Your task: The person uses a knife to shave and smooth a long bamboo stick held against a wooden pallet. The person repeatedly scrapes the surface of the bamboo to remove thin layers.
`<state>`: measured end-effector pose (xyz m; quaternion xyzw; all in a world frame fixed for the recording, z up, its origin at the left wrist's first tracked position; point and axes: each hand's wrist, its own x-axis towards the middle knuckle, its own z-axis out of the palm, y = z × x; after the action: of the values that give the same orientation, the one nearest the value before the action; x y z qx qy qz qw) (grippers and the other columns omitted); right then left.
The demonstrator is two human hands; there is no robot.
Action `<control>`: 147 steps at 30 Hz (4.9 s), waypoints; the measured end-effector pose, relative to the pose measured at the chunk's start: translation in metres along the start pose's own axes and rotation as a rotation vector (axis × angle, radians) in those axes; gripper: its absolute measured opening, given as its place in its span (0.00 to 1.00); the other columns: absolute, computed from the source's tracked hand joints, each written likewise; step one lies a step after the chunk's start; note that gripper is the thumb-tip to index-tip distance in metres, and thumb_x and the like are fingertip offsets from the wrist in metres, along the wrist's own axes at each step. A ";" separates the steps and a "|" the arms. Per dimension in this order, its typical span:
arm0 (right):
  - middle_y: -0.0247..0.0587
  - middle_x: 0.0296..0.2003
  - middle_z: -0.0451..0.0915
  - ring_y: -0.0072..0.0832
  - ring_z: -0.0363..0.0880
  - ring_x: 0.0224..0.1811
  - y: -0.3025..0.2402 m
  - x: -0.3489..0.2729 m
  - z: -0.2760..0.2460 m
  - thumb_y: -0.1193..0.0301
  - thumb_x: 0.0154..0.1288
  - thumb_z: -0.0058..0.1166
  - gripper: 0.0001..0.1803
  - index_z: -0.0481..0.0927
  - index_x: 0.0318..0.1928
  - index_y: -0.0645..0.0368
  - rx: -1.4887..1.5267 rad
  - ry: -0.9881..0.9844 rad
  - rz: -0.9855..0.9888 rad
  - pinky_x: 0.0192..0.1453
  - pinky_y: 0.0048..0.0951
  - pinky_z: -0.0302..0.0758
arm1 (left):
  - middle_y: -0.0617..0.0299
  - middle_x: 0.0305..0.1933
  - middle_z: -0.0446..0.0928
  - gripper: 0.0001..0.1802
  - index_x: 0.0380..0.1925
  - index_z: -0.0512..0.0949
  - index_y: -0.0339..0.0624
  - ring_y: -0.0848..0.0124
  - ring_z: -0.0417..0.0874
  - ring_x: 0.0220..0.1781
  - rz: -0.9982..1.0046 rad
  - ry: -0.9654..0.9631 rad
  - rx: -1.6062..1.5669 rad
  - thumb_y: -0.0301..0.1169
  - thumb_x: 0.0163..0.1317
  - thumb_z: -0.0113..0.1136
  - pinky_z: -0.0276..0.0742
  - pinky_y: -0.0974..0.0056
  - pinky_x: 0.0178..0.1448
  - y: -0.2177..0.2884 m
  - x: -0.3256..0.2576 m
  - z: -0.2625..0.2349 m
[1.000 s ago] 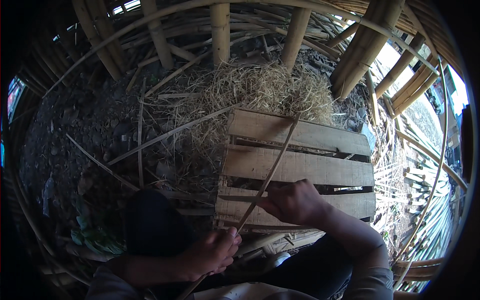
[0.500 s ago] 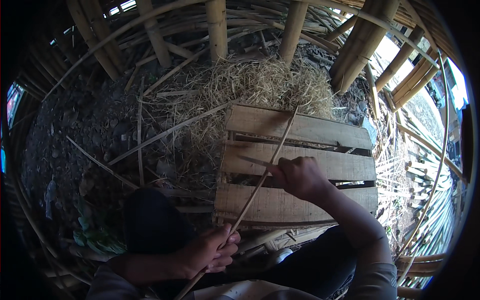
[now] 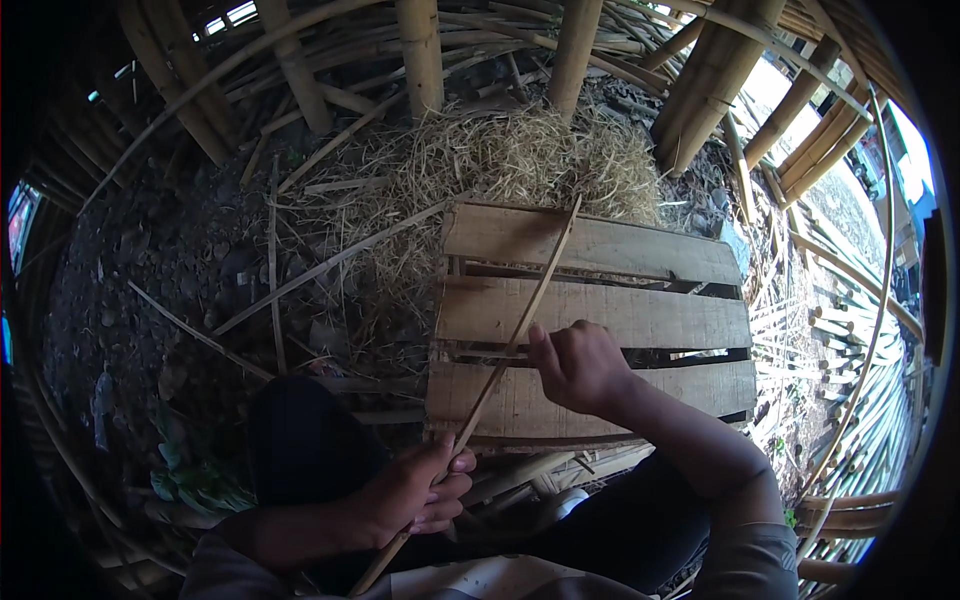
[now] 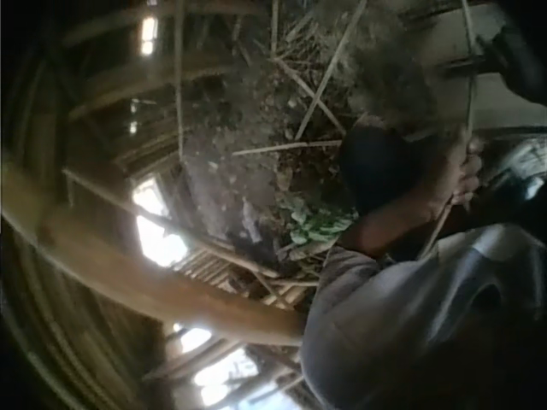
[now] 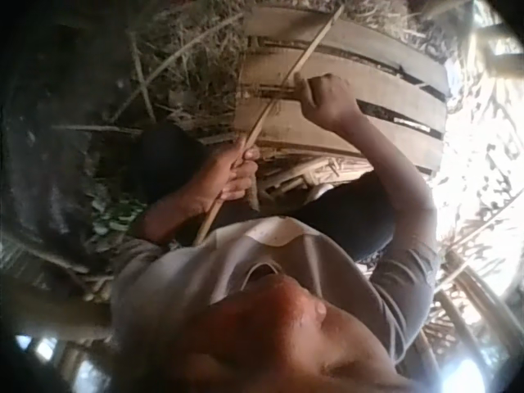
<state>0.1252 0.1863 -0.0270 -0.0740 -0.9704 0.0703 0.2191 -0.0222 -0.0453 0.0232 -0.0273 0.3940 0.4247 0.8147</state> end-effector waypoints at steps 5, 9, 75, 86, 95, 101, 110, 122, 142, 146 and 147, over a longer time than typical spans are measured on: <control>0.45 0.11 0.70 0.42 0.71 0.11 -0.047 -0.002 -0.019 0.67 0.62 0.51 0.14 0.76 0.20 0.56 0.188 -0.142 0.068 0.17 0.42 0.68 | 0.74 0.18 0.56 0.21 0.35 0.63 0.51 0.81 0.53 0.13 0.035 0.094 0.107 0.53 0.79 0.36 0.54 0.73 0.16 -0.003 0.006 0.004; 0.44 0.10 0.70 0.42 0.70 0.09 -0.029 0.003 0.001 0.70 0.60 0.52 0.16 0.71 0.14 0.56 0.342 -0.135 0.209 0.17 0.44 0.69 | 0.74 0.18 0.56 0.20 0.36 0.63 0.50 0.81 0.53 0.13 0.090 0.126 0.123 0.53 0.79 0.36 0.53 0.73 0.16 0.001 0.008 0.008; 0.42 0.10 0.75 0.39 0.77 0.10 -0.039 0.010 -0.004 0.61 0.67 0.50 0.24 0.76 0.13 0.54 0.143 -0.234 0.273 0.18 0.42 0.77 | 0.69 0.17 0.62 0.18 0.38 0.70 0.45 0.79 0.60 0.13 0.230 0.357 0.303 0.47 0.77 0.43 0.59 0.72 0.18 -0.002 0.034 0.009; 0.42 0.13 0.76 0.42 0.77 0.13 -0.023 0.004 0.020 0.67 0.62 0.49 0.13 0.87 0.28 0.51 0.064 -0.161 0.213 0.21 0.42 0.77 | 0.69 0.18 0.61 0.20 0.39 0.70 0.44 0.80 0.60 0.15 0.345 0.350 0.368 0.49 0.79 0.39 0.60 0.71 0.20 -0.002 0.042 0.006; 0.45 0.11 0.74 0.44 0.76 0.12 0.011 0.011 0.023 0.68 0.65 0.48 0.20 0.78 0.15 0.56 0.001 -0.009 0.309 0.20 0.43 0.76 | 0.71 0.17 0.61 0.21 0.38 0.69 0.47 0.82 0.59 0.14 0.316 0.336 0.364 0.50 0.80 0.37 0.59 0.74 0.19 -0.007 0.043 0.010; 0.50 0.10 0.73 0.47 0.77 0.12 -0.020 0.017 -0.004 0.67 0.67 0.49 0.25 0.74 0.10 0.55 0.032 -0.152 0.382 0.20 0.45 0.76 | 0.70 0.18 0.64 0.23 0.40 0.72 0.43 0.81 0.61 0.14 0.217 0.297 0.243 0.47 0.80 0.33 0.61 0.73 0.20 -0.007 0.031 0.009; 0.37 0.13 0.63 0.36 0.64 0.09 0.052 -0.001 0.031 0.83 0.58 0.58 0.10 0.71 0.27 0.59 -0.206 0.151 -0.112 0.11 0.39 0.60 | 0.73 0.14 0.59 0.20 0.35 0.66 0.50 0.81 0.59 0.11 0.204 0.242 0.226 0.49 0.80 0.33 0.58 0.74 0.17 -0.002 0.031 0.015; 0.51 0.14 0.78 0.46 0.80 0.15 0.062 0.014 0.011 0.65 0.66 0.49 0.23 0.76 0.12 0.58 -0.122 -0.092 0.400 0.22 0.43 0.78 | 0.73 0.15 0.58 0.21 0.36 0.65 0.50 0.81 0.58 0.12 0.177 0.269 0.226 0.49 0.80 0.29 0.58 0.73 0.18 0.000 0.027 0.021; 0.46 0.12 0.74 0.42 0.77 0.14 0.078 0.022 0.020 0.61 0.64 0.55 0.19 0.76 0.18 0.56 -0.142 -0.036 -0.035 0.18 0.43 0.74 | 0.72 0.15 0.59 0.23 0.36 0.68 0.44 0.81 0.59 0.12 0.233 0.377 0.334 0.48 0.81 0.32 0.59 0.72 0.16 -0.005 0.035 0.026; 0.47 0.14 0.77 0.42 0.78 0.14 0.026 0.019 -0.009 0.61 0.63 0.55 0.17 0.79 0.20 0.57 -0.022 -0.288 0.061 0.19 0.43 0.76 | 0.72 0.15 0.60 0.23 0.37 0.68 0.43 0.81 0.59 0.12 0.208 0.431 0.375 0.49 0.81 0.32 0.58 0.72 0.16 -0.010 0.031 0.027; 0.47 0.15 0.78 0.41 0.78 0.14 0.056 0.006 0.015 0.61 0.63 0.55 0.17 0.79 0.20 0.56 -0.092 -0.130 -0.088 0.19 0.42 0.76 | 0.72 0.15 0.60 0.23 0.37 0.68 0.43 0.81 0.59 0.12 0.212 0.422 0.391 0.49 0.81 0.32 0.58 0.72 0.16 -0.009 0.034 0.029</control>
<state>0.1194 0.2408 -0.0468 -0.0367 -0.9870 0.0207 0.1548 0.0134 -0.0179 0.0180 0.0838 0.6292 0.4086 0.6558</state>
